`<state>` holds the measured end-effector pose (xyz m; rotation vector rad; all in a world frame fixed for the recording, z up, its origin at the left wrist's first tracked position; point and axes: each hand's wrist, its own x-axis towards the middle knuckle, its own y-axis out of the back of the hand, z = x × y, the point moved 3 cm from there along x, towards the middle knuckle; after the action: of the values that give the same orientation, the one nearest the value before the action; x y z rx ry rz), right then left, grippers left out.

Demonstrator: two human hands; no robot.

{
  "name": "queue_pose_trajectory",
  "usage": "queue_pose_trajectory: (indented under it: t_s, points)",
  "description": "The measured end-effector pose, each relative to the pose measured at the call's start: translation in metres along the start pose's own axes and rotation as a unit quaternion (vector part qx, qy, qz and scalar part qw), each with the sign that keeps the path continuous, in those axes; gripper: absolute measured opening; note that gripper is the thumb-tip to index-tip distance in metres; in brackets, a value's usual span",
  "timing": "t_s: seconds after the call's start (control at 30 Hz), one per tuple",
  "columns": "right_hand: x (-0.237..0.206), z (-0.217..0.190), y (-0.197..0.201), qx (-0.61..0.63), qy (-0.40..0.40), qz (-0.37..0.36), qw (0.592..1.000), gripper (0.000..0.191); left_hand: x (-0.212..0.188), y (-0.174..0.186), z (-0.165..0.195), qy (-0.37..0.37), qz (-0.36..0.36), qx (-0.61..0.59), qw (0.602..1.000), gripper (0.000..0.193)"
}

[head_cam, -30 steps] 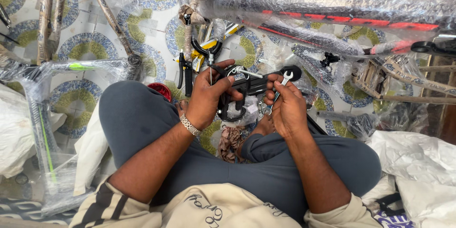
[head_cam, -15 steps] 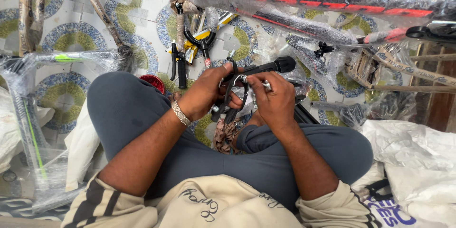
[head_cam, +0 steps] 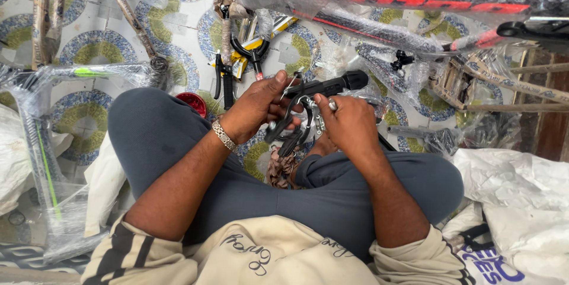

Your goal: The person assembles a bicycle by attaching the crankset to the frame and installing the saddle. They use a wrench to tighten the crank bolts and a screwdriver to secure the saddle rails to the seat post.

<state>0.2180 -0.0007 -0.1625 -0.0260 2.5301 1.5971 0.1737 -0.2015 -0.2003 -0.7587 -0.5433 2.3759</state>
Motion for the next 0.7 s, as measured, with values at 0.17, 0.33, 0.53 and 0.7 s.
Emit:
queue_pose_trajectory:
  t_s: [0.17,0.33,0.53,0.7]
  points:
    - [0.009,0.029,-0.01,0.013,-0.059,-0.05,0.997,0.055,0.003,-0.003,-0.005,-0.078,0.041,-0.045,0.995,0.079]
    - [0.009,0.048,-0.023,0.296,-0.094,-0.117,0.943,0.049,-0.005,-0.007,0.007,-0.26,-0.052,0.108,0.958,0.095]
    - [0.004,0.034,-0.019,0.377,-0.106,-0.126,0.911,0.046,-0.01,-0.014,0.012,-0.288,-0.061,0.28,0.914,0.124]
    - [-0.001,0.009,-0.007,0.293,-0.041,-0.085,0.951,0.045,-0.008,-0.019,0.008,-0.267,-0.039,0.251,0.93,0.115]
